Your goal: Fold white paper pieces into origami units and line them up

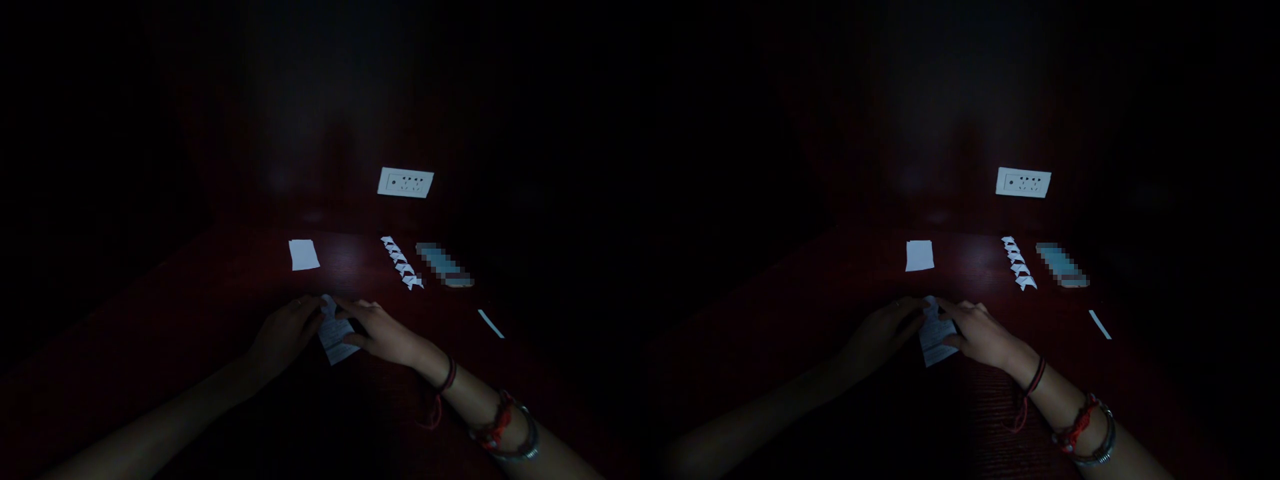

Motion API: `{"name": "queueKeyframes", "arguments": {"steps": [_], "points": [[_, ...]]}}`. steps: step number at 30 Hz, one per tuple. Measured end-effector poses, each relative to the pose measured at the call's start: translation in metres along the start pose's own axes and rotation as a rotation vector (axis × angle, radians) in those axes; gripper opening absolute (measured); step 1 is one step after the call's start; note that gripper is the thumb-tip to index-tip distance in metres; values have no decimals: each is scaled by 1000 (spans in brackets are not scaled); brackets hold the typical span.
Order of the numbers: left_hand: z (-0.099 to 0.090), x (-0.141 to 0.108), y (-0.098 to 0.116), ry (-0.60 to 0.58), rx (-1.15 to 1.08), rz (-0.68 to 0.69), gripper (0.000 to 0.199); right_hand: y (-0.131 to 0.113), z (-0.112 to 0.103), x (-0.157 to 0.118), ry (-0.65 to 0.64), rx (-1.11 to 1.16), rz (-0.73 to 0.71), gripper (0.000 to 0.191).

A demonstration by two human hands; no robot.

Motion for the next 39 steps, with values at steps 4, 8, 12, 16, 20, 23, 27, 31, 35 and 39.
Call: {"name": "queueKeyframes", "arguments": {"steps": [4, 8, 12, 16, 20, 23, 27, 31, 35, 39], "points": [[-6, 2, 2, 35, -25, 36, 16, 0, -1, 2, 21, 78, 8, 67], [-7, 2, 0, 21, -74, 41, 16, 0, 0, 6, 118, 148, 24, 56], [-5, 1, 3, -6, -93, 49, 17, 0, 2, 10, 212, 187, 96, 44], [-3, -2, 12, -5, -59, 55, 17, -1, -1, 11, 245, 176, 153, 34], [-1, -8, 25, -53, 29, 91, 21, -1, -2, 9, 244, 153, 174, 31], [2, -12, 29, -99, 114, 90, 23, -1, -2, 9, 245, 178, 185, 33], [9, -16, 29, -119, 198, 95, 24, 0, -1, 8, 240, 163, 158, 33], [12, -17, 30, -125, 222, 134, 24, -1, -1, 9, 251, 83, 139, 31], [11, -16, 30, -136, 218, 140, 23, 0, 0, 10, 249, 48, 137, 30], [10, -16, 27, -171, 170, 140, 25, 0, 0, 11, 246, 73, 133, 25]]}}
Point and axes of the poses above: each hand's wrist, its own x-axis towards the middle knuckle, its own z-axis out of the palm, y = z × x, the point moved 2 cm from there along x, towards the middle knuckle, and after that the axes turned 12 degrees about -y, right-handed, at the moved point
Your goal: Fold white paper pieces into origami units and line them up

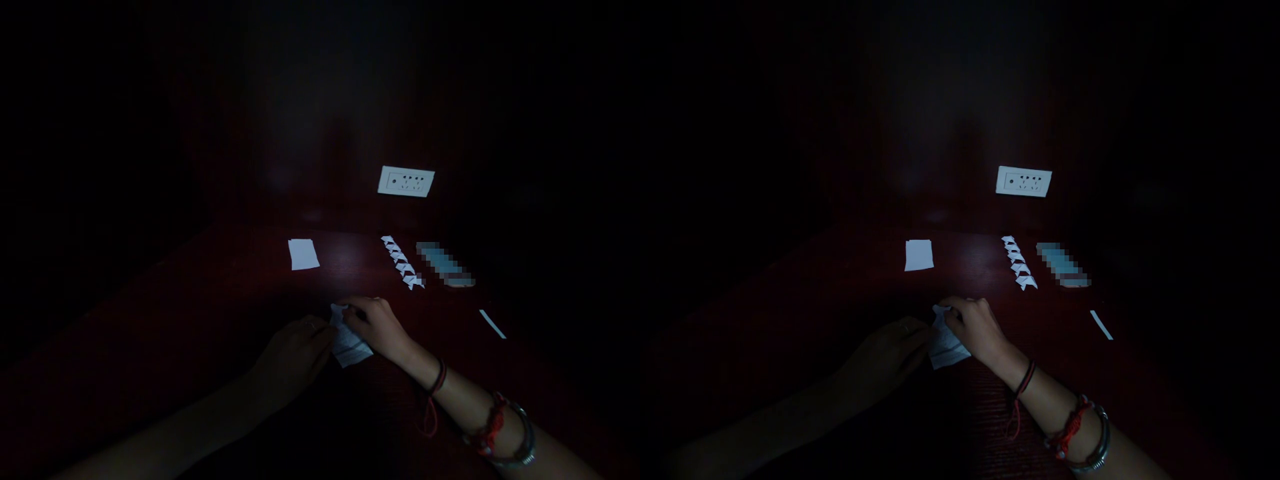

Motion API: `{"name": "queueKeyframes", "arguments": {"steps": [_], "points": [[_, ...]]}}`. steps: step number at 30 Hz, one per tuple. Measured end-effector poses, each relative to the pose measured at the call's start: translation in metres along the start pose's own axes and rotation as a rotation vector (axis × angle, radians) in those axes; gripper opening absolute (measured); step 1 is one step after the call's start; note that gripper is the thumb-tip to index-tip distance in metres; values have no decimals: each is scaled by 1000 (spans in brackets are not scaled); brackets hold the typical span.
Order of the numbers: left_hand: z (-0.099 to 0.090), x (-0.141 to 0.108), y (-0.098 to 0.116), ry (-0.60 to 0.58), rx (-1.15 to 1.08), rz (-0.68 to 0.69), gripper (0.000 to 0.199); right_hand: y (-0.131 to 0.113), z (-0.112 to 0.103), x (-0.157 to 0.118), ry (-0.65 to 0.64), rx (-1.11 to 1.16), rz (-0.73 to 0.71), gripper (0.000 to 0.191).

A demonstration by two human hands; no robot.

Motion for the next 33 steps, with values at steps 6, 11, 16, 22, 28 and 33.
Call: {"name": "queueKeyframes", "arguments": {"steps": [6, 11, 16, 22, 28, 33], "points": [[-5, -2, -4, 110, -216, -58, 28, -3, 1, -3, -22, 38, -39, 22], [-5, -1, -4, 84, -220, -55, 28, 5, 4, -6, -72, 188, -3, 18], [-2, 3, -6, 75, -212, -135, 28, 8, 6, -6, -62, 272, 39, 16], [-6, 15, 0, 33, 10, -158, 33, 2, 5, -4, -24, 244, 45, 13], [-7, 23, -1, 35, 64, -205, 29, 6, 8, -3, -41, 286, 74, 13], [-8, 23, -4, 40, -6, -234, 27, 6, 7, -4, -41, 282, 85, 13]]}}
Point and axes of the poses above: each hand's wrist, its own x-axis towards the middle knuckle, its own z-axis out of the palm, y = z × x, the point moved 2 cm from there along x, towards the middle knuckle, and after that the axes turned 12 degrees about -y, right-handed, at the moved point
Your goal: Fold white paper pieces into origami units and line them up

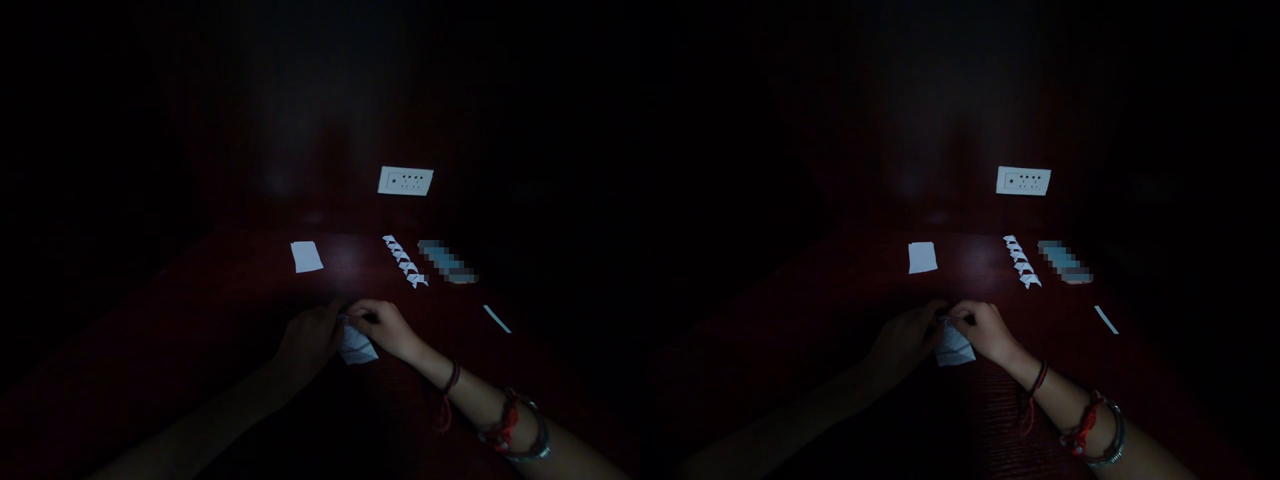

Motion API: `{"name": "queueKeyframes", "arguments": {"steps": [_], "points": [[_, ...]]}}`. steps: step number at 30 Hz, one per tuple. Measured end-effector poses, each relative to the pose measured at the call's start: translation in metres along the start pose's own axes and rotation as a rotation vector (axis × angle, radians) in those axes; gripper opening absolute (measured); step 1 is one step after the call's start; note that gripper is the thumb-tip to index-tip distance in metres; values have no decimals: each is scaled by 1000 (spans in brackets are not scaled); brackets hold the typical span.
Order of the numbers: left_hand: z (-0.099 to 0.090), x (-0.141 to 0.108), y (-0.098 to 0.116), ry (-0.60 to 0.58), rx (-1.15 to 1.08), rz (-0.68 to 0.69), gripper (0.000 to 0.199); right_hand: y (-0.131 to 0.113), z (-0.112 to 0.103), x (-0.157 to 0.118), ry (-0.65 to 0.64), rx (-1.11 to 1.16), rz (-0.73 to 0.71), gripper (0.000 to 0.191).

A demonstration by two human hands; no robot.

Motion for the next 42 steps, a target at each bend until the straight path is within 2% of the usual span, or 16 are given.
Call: {"name": "queueKeyframes", "arguments": {"steps": [4, 11, 26, 34, 38, 42], "points": [[0, 1, 0, 1, -58, -14, 27, 2, 0, 0, 29, 13, 7, 13], [3, 1, 1, 36, -19, -35, 33, 11, 2, 6, 43, 90, 41, 9], [6, 1, -1, 149, -202, 16, 39, 0, 6, 3, 114, 118, -19, 12], [5, 1, -6, 155, -295, 30, 41, 3, -6, -4, 68, 59, -28, 10], [5, 1, -7, 127, -272, 37, 27, -2, -11, -10, 28, 13, -10, 11], [4, 0, -7, 93, -262, 55, 16, -9, -6, -12, -45, -6, 8, 13]]}}
Point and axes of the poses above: each hand's wrist, its own x-axis towards the middle knuckle, its own z-axis out of the palm, y = z × x, the point moved 2 cm from there along x, towards the middle knuckle, and after that the axes turned 12 degrees about -y, right-handed, at the moved point
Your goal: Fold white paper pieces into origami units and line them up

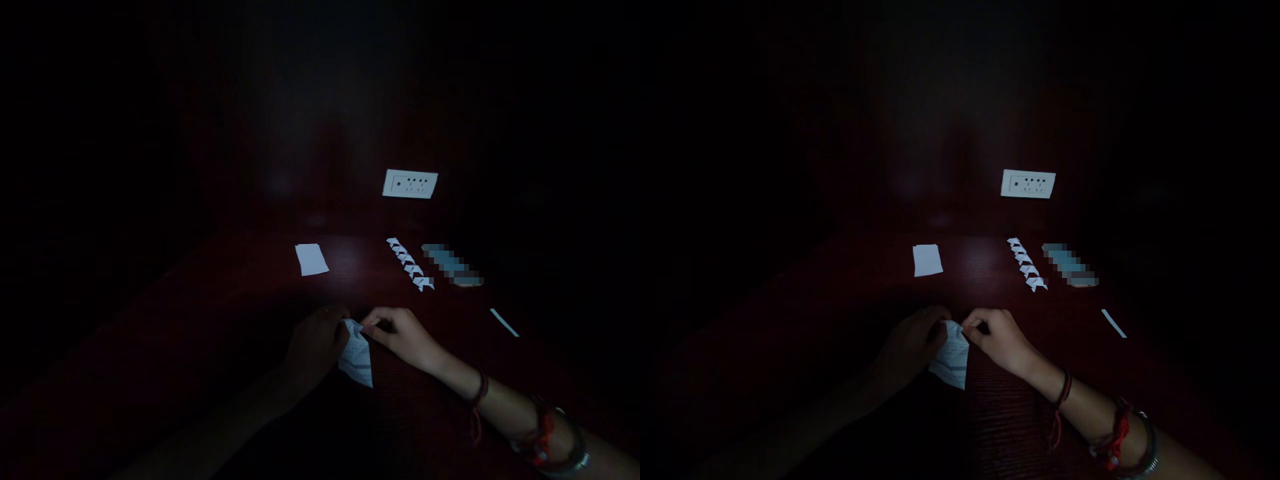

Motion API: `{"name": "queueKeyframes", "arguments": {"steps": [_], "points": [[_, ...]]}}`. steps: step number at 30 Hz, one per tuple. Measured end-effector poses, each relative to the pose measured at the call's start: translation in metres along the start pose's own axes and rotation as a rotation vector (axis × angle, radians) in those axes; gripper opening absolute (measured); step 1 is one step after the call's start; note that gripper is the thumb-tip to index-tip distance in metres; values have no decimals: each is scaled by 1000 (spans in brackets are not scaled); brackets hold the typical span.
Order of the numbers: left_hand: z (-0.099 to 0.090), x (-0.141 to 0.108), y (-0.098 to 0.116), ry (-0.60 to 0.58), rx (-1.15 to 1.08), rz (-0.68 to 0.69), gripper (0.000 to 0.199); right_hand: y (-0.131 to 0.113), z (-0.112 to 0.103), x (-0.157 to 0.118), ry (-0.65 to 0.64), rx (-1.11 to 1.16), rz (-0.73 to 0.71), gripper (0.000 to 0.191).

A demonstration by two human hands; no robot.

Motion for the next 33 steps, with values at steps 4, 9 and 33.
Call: {"name": "queueKeyframes", "arguments": {"steps": [4, 9, 33], "points": [[0, -2, -1, -42, -43, 51, 16, -3, 7, -2, 1, -11, 33, 14], [-1, -5, -1, -30, -116, 94, 14, 3, 10, 1, 12, 99, 103, 12], [-17, 0, -8, 271, -483, -90, 16, -22, 5, 23, 355, -118, -145, 8]]}}
Point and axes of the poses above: each hand's wrist, its own x-axis towards the middle knuckle, its own z-axis out of the palm, y = z × x, the point moved 2 cm from there along x, towards the middle knuckle, and after that the axes turned 12 degrees about -y, right-handed, at the moved point
